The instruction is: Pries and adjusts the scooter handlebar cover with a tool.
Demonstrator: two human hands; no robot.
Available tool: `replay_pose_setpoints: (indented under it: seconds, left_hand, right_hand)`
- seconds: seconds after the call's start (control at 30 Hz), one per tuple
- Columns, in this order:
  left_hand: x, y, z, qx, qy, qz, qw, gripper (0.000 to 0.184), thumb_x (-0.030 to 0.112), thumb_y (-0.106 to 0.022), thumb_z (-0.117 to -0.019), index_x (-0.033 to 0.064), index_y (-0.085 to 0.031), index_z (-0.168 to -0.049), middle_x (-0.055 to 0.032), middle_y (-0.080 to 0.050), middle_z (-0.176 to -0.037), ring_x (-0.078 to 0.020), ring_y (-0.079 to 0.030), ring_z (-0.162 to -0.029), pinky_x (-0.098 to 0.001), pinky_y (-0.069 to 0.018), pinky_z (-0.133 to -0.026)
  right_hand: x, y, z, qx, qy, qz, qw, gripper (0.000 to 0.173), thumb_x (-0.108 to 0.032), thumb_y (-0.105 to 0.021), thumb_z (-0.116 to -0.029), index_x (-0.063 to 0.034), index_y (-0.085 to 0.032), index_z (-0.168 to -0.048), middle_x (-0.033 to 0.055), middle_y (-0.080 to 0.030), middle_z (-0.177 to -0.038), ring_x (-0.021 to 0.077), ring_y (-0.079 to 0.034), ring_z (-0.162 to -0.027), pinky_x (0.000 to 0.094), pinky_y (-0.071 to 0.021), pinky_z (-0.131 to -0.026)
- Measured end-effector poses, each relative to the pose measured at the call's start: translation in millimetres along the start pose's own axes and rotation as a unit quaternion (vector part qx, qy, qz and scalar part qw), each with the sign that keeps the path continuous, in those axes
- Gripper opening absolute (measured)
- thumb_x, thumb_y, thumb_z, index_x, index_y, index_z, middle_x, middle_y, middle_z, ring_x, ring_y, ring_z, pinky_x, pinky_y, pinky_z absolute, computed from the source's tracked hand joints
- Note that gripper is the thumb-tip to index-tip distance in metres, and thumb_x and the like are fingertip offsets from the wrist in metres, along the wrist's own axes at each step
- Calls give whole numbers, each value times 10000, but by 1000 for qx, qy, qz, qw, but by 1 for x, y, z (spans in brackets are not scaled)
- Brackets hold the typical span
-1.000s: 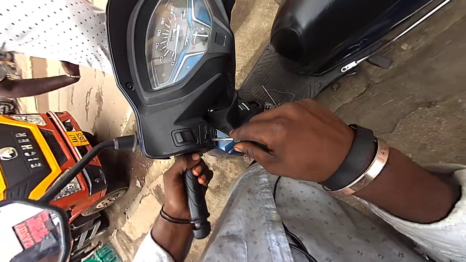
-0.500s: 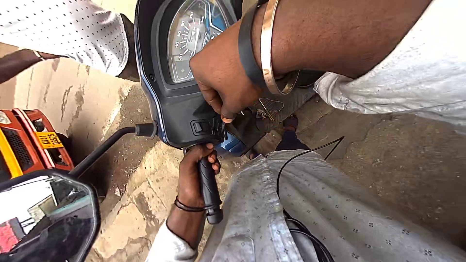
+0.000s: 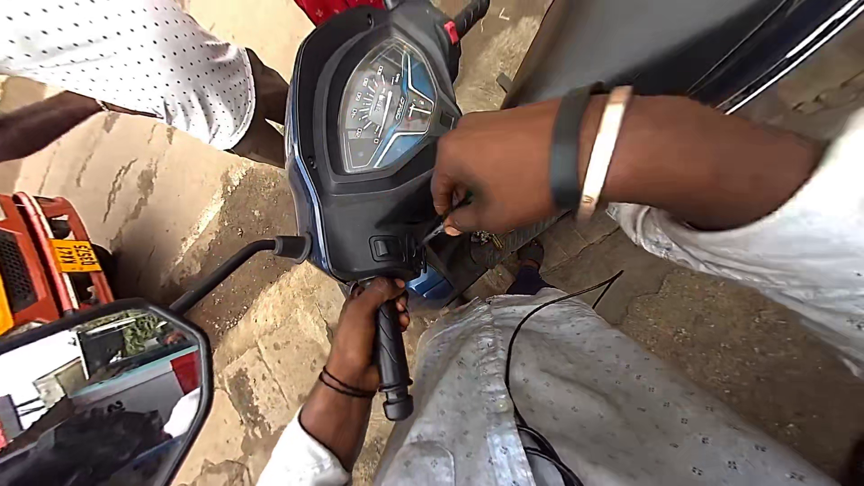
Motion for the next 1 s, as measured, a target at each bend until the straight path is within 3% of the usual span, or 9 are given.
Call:
replay_pose_setpoints:
  seconds: [0.07, 0.13, 0.27, 0.37, 0.67, 1.0]
  left_hand:
    - [0, 0, 1, 3, 7, -3, 1000, 119, 75, -522, -975, 90, -609, -894, -10, -559, -662, -57, -556, -515, -180, -508, -480]
    - [0, 1, 3, 6, 10, -11, 1000, 125, 87, -528, -976, 98, -617, -889, -2, -560, -663, -55, -554, -513, -178, -504, -476]
    - [-2, 2, -1, -7, 5, -9, 1000, 170, 103, -499, -981, 112, -618, -861, 11, -558, -657, -51, -553, -523, -178, -504, -492]
    - [-4, 1, -3, -11, 0, 7, 1000, 183, 102, -478, -981, 125, -602, -848, 21, -556, -642, -41, -556, -517, -169, -509, -497]
    - [-4, -2, -2, -38, -16, 36, 998, 105, 75, -545, -957, 103, -617, -885, 10, -550, -652, -46, -560, -505, -166, -514, -479]
    - [-4, -2, 1, -36, -3, 35, 999, 105, 98, -556, -978, 104, -632, -905, 7, -560, -677, -51, -562, -522, -171, -512, -483]
  right_hand:
    - [18, -27, 37, 112, -16, -95, 989, 125, -299, -709, -941, -199, -775, -973, -64, -678, -737, 70, -626, -643, 336, -522, -582]
    - [21, -74, 69, 206, -50, -245, 946, 153, -316, -718, -919, -222, -781, -1022, -106, -698, -750, 2, -623, -611, 236, -540, -539]
    - [-18, -168, 73, 321, -104, -500, 798, 193, -244, -730, -935, -138, -777, -1090, -53, -745, -820, 48, -672, -645, 222, -585, -563]
    - [-38, -198, 57, 359, -109, -565, 735, 199, -179, -696, -970, -71, -754, -1127, -12, -747, -836, 64, -684, -671, 220, -595, -608]
    - [-62, -218, 51, 431, -146, -584, 673, 210, -153, -677, -986, -41, -743, -1150, -17, -715, -774, 35, -597, -561, 176, -500, -488]
    - [-67, -207, 52, 421, -192, -554, 692, 203, -166, -683, -984, -55, -755, -1138, -26, -716, -766, 40, -602, -558, 181, -503, -484]
Point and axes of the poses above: each hand's wrist, its own z-axis away from the middle knuckle, its own y-axis out of the back of the hand, x = y × z, the point moved 3 cm from there along -z, towards the middle knuckle
